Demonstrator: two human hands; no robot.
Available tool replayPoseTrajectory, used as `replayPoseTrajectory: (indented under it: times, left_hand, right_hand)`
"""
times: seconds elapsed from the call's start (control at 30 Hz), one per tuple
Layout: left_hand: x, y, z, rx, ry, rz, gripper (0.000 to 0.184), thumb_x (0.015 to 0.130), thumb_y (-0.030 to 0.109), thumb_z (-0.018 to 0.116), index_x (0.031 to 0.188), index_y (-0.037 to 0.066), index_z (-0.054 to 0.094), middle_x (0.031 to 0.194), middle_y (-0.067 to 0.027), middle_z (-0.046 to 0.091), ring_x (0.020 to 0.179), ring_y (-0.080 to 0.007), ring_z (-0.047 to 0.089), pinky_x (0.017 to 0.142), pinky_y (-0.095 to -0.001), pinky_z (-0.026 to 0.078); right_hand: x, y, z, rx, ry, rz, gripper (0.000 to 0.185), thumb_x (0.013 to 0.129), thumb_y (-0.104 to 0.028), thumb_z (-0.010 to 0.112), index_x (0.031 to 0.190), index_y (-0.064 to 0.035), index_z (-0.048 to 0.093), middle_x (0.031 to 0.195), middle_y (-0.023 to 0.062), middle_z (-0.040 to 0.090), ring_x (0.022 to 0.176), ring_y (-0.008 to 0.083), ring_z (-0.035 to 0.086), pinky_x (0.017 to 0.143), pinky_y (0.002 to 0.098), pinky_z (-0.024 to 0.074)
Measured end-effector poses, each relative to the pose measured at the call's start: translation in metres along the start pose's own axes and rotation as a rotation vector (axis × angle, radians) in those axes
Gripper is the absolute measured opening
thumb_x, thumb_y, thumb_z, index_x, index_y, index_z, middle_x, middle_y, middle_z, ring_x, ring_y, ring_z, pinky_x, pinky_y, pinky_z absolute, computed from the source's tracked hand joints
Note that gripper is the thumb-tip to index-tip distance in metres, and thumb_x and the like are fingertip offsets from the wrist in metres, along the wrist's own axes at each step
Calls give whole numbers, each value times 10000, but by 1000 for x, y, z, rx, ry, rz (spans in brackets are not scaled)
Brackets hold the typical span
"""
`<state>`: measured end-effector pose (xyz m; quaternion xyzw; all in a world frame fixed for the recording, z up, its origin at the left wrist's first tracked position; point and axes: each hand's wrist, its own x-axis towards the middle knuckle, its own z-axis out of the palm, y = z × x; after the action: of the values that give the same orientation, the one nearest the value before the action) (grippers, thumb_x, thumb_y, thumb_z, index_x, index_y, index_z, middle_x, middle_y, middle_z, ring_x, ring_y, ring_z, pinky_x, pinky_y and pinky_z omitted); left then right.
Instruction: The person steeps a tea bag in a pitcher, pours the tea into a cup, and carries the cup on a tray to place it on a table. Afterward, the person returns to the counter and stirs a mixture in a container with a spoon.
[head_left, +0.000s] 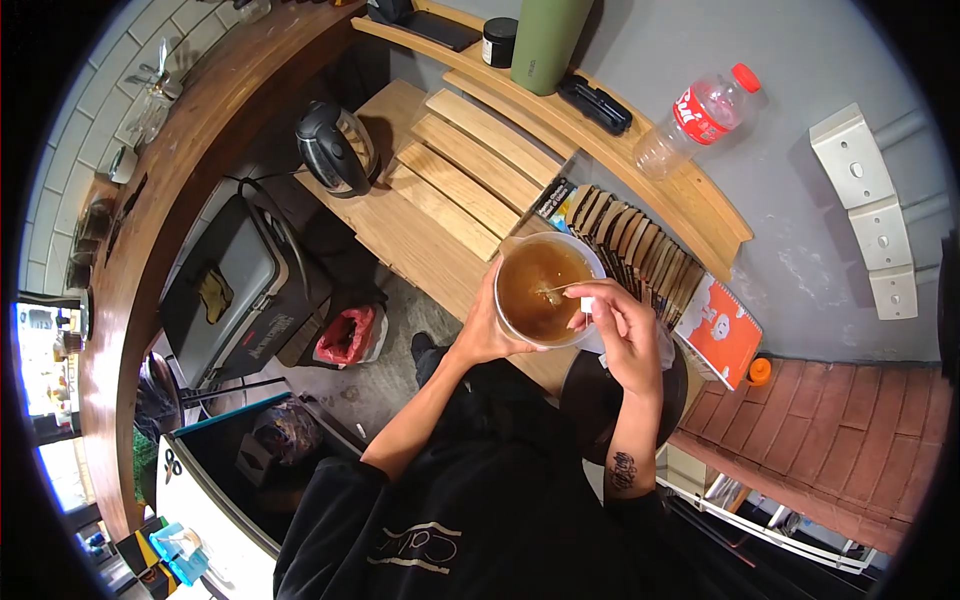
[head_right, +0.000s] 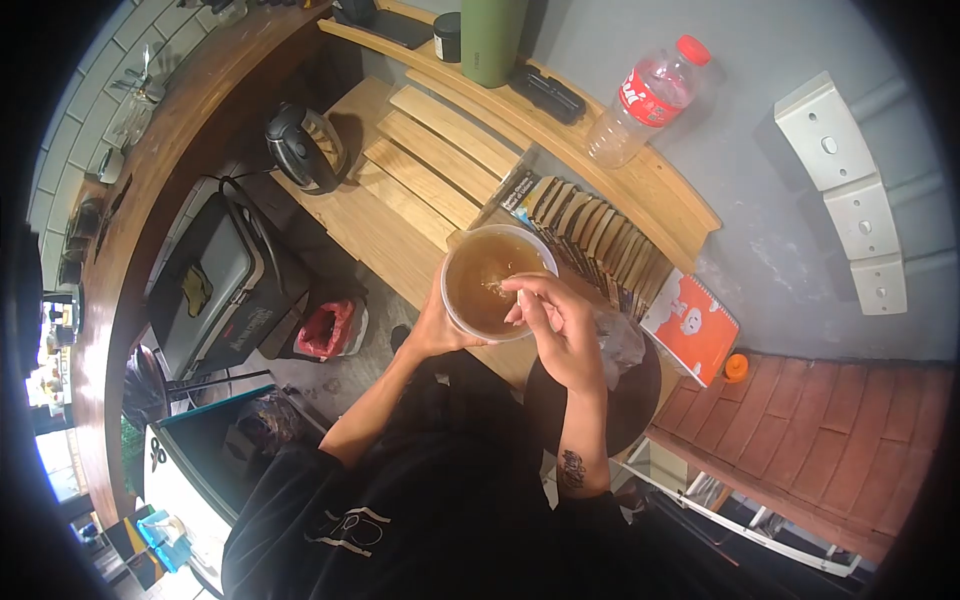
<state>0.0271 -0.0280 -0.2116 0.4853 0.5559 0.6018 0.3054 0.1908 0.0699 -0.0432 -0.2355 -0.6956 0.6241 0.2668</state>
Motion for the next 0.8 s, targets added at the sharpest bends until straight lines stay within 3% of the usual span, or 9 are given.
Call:
replayPoseTrajectory:
  times: [0.2, 0.27, 0.37, 0.53, 0.63, 0.8]
  left_hand:
    - [4, -2, 2, -42, -24, 14, 1393, 451, 304, 986, 1506, 2, 129, 1482, -175, 353, 1384, -304, 369, 1135, -429, 325]
    - [3, 1, 3, -71, -11, 16, 1388, 459, 295, 985, 1507, 4, 123, 1480, -173, 358, 1383, -302, 370, 1136, -431, 321]
    - [2, 9, 1, -57, -3, 16, 1384, 469, 285, 983, 1508, 5, 113, 1478, -174, 362, 1383, -303, 371, 1139, -433, 316]
    - [2, -2, 4, -73, -19, 6, 1386, 477, 279, 983, 1511, 6, 100, 1483, -176, 358, 1385, -303, 369, 1142, -432, 312]
    - [7, -1, 5, -146, -49, 18, 1382, 483, 275, 981, 1512, 5, 98, 1488, -176, 354, 1391, -299, 363, 1144, -431, 310]
    - [3, 9, 4, -170, -20, -18, 1377, 493, 273, 976, 1514, 3, 92, 1493, -176, 349, 1395, -300, 359, 1147, -441, 305]
  right_hand:
    - [-7, -51, -7, -39, -30, -200, 215, 990, -76, 520, 1119, 42, 645, 1089, 126, 621, 795, 144, 623, 714, 274, 495]
    - [-8, -41, -5, -11, -47, -194, 214, 988, -77, 524, 1118, 44, 644, 1088, 126, 624, 799, 144, 623, 718, 268, 494]
    - [-2, -8, -5, 51, -20, -18, 205, 977, -62, 538, 1117, 43, 645, 1097, 135, 631, 807, 152, 632, 712, 271, 500]
    - [-6, -50, -9, 6, 1, -124, 206, 971, -55, 534, 1112, 43, 648, 1103, 139, 631, 782, 162, 640, 722, 278, 504]
    - [-13, -63, -10, -2, -92, -252, 309, 1021, -168, 475, 1120, 82, 628, 1126, 169, 617, 808, 176, 623, 749, 298, 494]
    - [-5, -23, -10, 45, -28, -77, 219, 977, -81, 539, 1123, 48, 639, 1071, 132, 630, 797, 160, 635, 741, 278, 502]
